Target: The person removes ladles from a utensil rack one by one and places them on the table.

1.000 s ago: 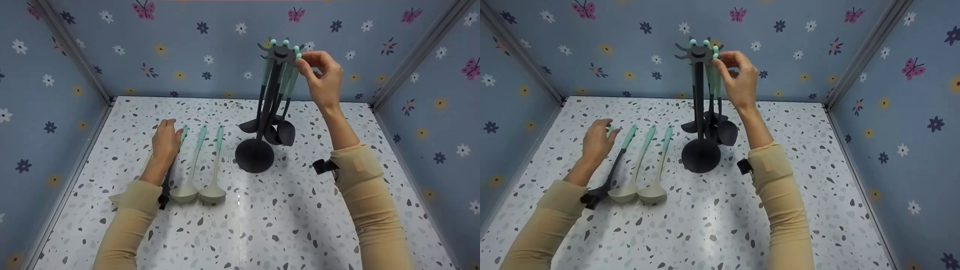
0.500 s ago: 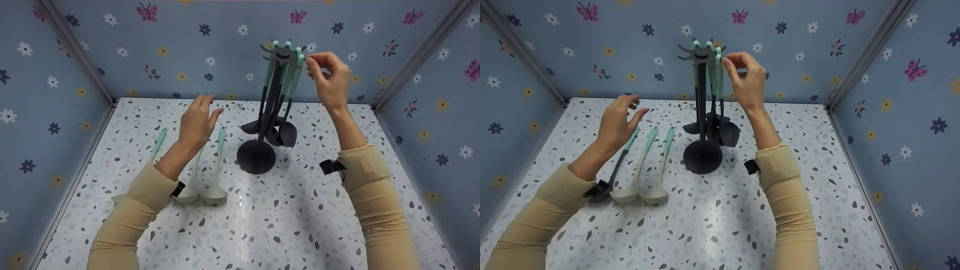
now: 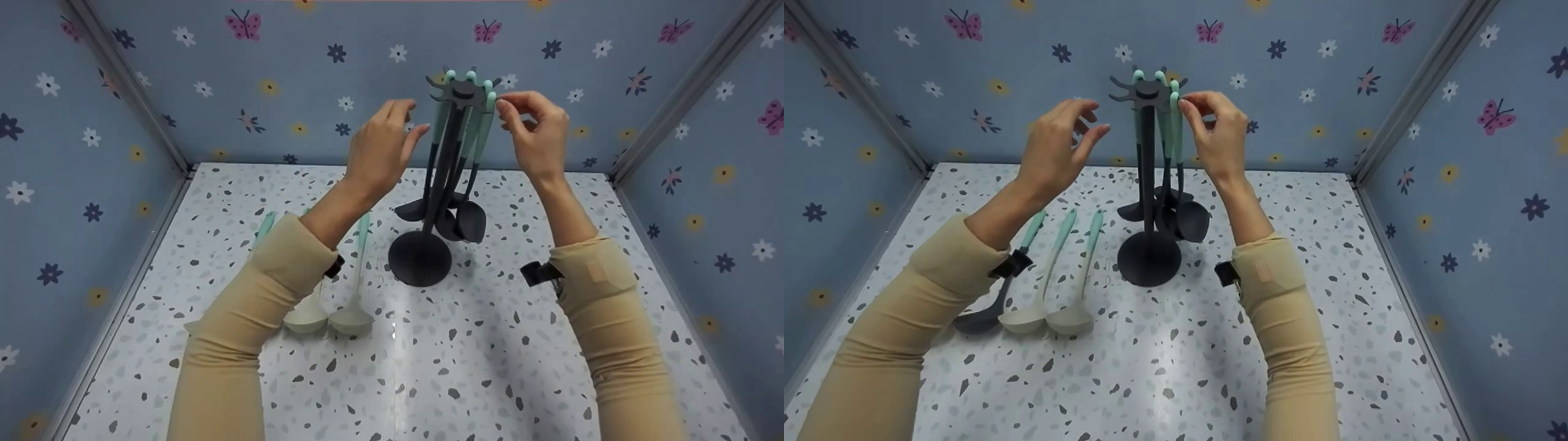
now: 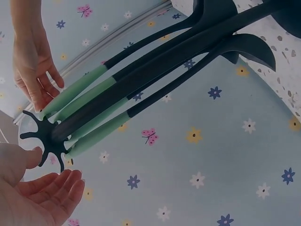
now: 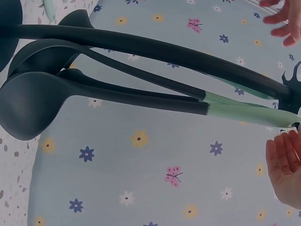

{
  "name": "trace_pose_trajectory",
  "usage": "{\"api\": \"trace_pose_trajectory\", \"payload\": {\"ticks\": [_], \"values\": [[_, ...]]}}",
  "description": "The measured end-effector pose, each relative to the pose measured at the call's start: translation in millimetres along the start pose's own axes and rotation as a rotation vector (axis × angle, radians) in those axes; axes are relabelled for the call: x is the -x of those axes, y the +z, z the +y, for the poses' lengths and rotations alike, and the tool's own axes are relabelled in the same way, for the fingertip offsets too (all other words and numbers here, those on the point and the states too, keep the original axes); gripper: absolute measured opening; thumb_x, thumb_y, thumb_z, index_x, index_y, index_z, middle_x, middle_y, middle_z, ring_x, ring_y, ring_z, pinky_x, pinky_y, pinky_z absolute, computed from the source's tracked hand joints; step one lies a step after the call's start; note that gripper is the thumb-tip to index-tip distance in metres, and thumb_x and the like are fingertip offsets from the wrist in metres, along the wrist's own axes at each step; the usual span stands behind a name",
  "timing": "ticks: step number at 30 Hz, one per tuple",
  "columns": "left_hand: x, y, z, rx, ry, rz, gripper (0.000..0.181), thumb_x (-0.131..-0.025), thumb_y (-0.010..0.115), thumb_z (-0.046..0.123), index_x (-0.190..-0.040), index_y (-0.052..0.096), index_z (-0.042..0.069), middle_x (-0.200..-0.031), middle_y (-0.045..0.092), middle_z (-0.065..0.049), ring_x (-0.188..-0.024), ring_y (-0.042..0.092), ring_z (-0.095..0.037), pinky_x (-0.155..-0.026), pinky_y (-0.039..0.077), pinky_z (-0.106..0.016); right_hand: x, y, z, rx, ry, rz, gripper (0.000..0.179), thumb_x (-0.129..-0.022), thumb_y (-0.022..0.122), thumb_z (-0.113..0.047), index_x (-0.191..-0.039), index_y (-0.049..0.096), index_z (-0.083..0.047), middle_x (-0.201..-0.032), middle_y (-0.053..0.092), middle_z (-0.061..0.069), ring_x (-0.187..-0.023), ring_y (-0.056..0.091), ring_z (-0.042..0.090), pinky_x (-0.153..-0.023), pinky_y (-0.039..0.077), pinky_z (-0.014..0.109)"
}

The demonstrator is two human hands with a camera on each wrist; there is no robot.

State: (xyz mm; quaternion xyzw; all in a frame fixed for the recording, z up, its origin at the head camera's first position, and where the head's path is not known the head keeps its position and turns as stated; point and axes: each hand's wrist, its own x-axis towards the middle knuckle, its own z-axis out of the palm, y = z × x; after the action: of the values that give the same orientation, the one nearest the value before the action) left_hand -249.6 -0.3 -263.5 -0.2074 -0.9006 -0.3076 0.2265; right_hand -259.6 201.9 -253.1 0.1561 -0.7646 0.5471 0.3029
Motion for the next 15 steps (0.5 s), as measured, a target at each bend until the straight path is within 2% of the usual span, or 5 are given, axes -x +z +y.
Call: {"api": "trace_pose_trajectory", "payload": {"ticks": [8,12,15], "values": [[-26.4,6.9,15.7,-0.035,-0.084,-0.063,0.036,-0.092,0.042,0.034,-0.115,0.053,0.008,-0.109,0.057,-0.003,-0.091,0.057,-0.015,-0.068,0.046,-0.027,-0.1,2,-1,0.002,-0.004,0.022,0.012,-0.084,0.060,-0.004,-0.087,0.065,0.007,-0.079,0.063,0.007,-0.071,0.057,0.015,-0.065,0.049,0.021],[-32.4,10.7,17.7,-0.048,-0.095,-0.053,0.031,-0.093,0.040,0.031,-0.104,0.056,0.006,-0.095,0.059,-0.005,-0.082,0.057,-0.016,-0.065,0.045,-0.028,0.0,3,-2,-0.024,-0.008,0.045,0.008,-0.083,0.060,-0.002,-0.084,0.065,0.004,-0.078,0.063,0.007,-0.070,0.057,0.016,-0.065,0.050,0.022],[-33.2,12.9,18.7,-0.014,-0.093,-0.025,0.029,-0.094,0.040,0.028,-0.099,0.057,0.005,-0.089,0.059,-0.005,-0.074,0.054,-0.015,-0.062,0.043,-0.028,0.7,5,-1,-0.063,-0.007,0.070,0.006,-0.082,0.061,-0.001,-0.083,0.065,0.003,-0.078,0.063,0.009,-0.069,0.057,0.019,-0.064,0.050,0.022]]}}
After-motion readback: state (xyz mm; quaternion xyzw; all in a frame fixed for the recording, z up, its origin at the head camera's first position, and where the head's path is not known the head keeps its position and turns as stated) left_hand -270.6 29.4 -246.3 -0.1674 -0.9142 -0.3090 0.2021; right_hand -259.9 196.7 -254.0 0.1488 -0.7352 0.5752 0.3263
